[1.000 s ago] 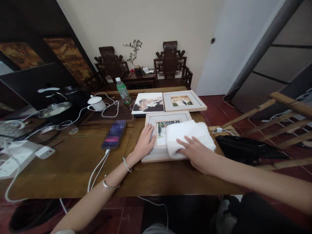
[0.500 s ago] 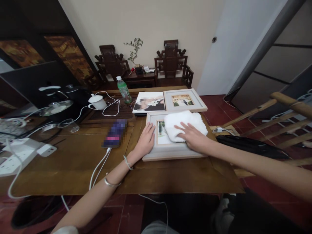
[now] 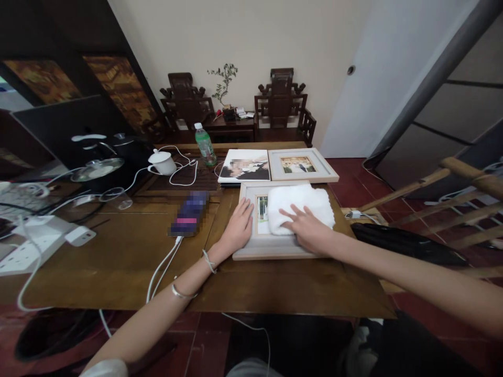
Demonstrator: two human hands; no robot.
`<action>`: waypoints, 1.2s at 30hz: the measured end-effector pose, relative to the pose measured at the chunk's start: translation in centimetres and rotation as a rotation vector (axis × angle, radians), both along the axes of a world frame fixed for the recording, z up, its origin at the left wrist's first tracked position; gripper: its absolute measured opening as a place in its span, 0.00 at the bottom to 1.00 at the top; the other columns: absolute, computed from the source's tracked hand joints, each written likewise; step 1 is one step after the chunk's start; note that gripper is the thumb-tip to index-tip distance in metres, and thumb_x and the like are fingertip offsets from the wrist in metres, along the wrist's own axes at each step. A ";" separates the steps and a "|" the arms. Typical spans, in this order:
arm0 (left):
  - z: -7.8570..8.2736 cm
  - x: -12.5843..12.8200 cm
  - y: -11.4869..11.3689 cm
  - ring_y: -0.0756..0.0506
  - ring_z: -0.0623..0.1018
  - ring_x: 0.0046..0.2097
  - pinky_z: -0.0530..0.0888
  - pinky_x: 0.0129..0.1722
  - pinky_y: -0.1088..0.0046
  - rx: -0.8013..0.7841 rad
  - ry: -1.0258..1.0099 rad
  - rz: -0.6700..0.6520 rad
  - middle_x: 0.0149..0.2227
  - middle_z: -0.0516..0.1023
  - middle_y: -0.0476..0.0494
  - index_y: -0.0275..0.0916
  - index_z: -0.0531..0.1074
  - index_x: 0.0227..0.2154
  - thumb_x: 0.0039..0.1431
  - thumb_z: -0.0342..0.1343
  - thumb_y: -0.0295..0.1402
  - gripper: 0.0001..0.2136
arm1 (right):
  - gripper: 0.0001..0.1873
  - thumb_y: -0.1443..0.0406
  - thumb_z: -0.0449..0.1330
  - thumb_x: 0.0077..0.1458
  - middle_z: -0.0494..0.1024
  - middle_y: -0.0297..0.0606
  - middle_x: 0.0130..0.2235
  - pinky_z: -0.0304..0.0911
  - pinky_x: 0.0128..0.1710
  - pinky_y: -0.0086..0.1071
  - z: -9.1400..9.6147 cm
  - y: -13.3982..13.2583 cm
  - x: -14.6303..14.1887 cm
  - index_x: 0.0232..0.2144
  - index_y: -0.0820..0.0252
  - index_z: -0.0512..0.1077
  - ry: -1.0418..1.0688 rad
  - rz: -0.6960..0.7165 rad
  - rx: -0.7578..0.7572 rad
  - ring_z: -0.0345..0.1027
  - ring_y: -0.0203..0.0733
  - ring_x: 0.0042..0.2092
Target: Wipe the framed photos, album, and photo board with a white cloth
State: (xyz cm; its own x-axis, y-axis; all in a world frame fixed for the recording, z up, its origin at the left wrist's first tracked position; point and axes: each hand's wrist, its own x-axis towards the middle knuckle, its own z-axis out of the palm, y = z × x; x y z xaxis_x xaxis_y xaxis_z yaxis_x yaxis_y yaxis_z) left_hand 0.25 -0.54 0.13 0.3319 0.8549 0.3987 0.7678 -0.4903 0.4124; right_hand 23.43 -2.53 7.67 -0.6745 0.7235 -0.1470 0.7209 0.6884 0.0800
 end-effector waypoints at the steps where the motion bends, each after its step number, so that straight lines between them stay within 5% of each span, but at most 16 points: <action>1: 0.1 0.0 0.0 0.38 0.53 0.64 0.55 0.62 0.54 -0.001 -0.001 0.003 0.60 0.60 0.27 0.24 0.62 0.54 0.62 0.39 0.29 0.20 | 0.32 0.79 0.51 0.44 0.54 0.46 0.63 0.51 0.53 0.60 0.4 -1.3 -0.1 0.53 0.60 0.67 0.007 0.006 -0.040 0.46 0.64 0.62; 6: 0.1 0.1 0.0 0.38 0.54 0.64 0.56 0.61 0.52 -0.003 -0.010 0.013 0.60 0.61 0.29 0.27 0.62 0.55 0.62 0.40 0.29 0.20 | 0.31 0.79 0.49 0.45 0.60 0.42 0.61 0.59 0.51 0.51 2.6 -6.1 -0.7 0.52 0.57 0.68 0.075 0.061 -0.178 0.55 0.58 0.58; 10: -0.1 0.1 0.0 0.37 0.54 0.64 0.56 0.62 0.53 0.003 0.005 0.011 0.60 0.60 0.28 0.26 0.62 0.55 0.62 0.40 0.29 0.20 | 0.33 0.79 0.51 0.43 0.58 0.43 0.62 0.56 0.53 0.55 2.2 -6.2 -1.3 0.52 0.58 0.67 0.043 0.071 -0.171 0.50 0.61 0.60; 15: -0.2 0.0 0.1 0.37 0.53 0.64 0.56 0.62 0.53 0.015 -0.018 0.002 0.60 0.61 0.29 0.27 0.62 0.55 0.62 0.40 0.29 0.20 | 0.36 0.81 0.50 0.40 0.52 0.43 0.64 0.47 0.57 0.57 -0.4 -0.8 -0.5 0.52 0.58 0.67 0.107 0.067 -0.022 0.41 0.59 0.64; 20: -0.1 0.0 0.0 0.38 0.54 0.64 0.56 0.62 0.53 0.012 -0.033 -0.002 0.60 0.60 0.29 0.27 0.62 0.55 0.62 0.40 0.29 0.20 | 0.39 0.83 0.46 0.40 0.46 0.40 0.66 0.44 0.59 0.55 -0.7 6.0 -0.3 0.55 0.58 0.63 0.185 0.005 0.224 0.35 0.56 0.65; 24: -0.1 0.0 0.0 0.38 0.54 0.64 0.56 0.62 0.53 -0.002 -0.036 0.012 0.61 0.60 0.29 0.27 0.62 0.55 0.62 0.40 0.29 0.20 | 0.37 0.83 0.47 0.43 0.46 0.43 0.66 0.44 0.56 0.61 -0.8 7.8 -1.8 0.56 0.59 0.63 0.079 0.045 0.174 0.35 0.61 0.64; 29: -0.2 0.0 -0.1 0.40 0.53 0.65 0.56 0.62 0.54 -0.006 -0.036 0.005 0.61 0.60 0.31 0.29 0.62 0.55 0.63 0.40 0.31 0.20 | 0.34 0.81 0.47 0.45 0.49 0.46 0.65 0.46 0.54 0.63 -1.1 3.8 -3.1 0.55 0.60 0.64 0.011 0.053 0.078 0.39 0.65 0.63; 36: 0.5 0.4 -0.3 0.41 0.54 0.65 0.54 0.63 0.55 -0.064 -0.128 0.028 0.60 0.62 0.33 0.29 0.63 0.55 0.66 0.35 0.37 0.22 | 0.30 0.77 0.49 0.46 0.57 0.41 0.62 0.55 0.52 0.57 2.1 -4.4 -2.7 0.52 0.56 0.67 0.058 0.145 -0.170 0.50 0.60 0.60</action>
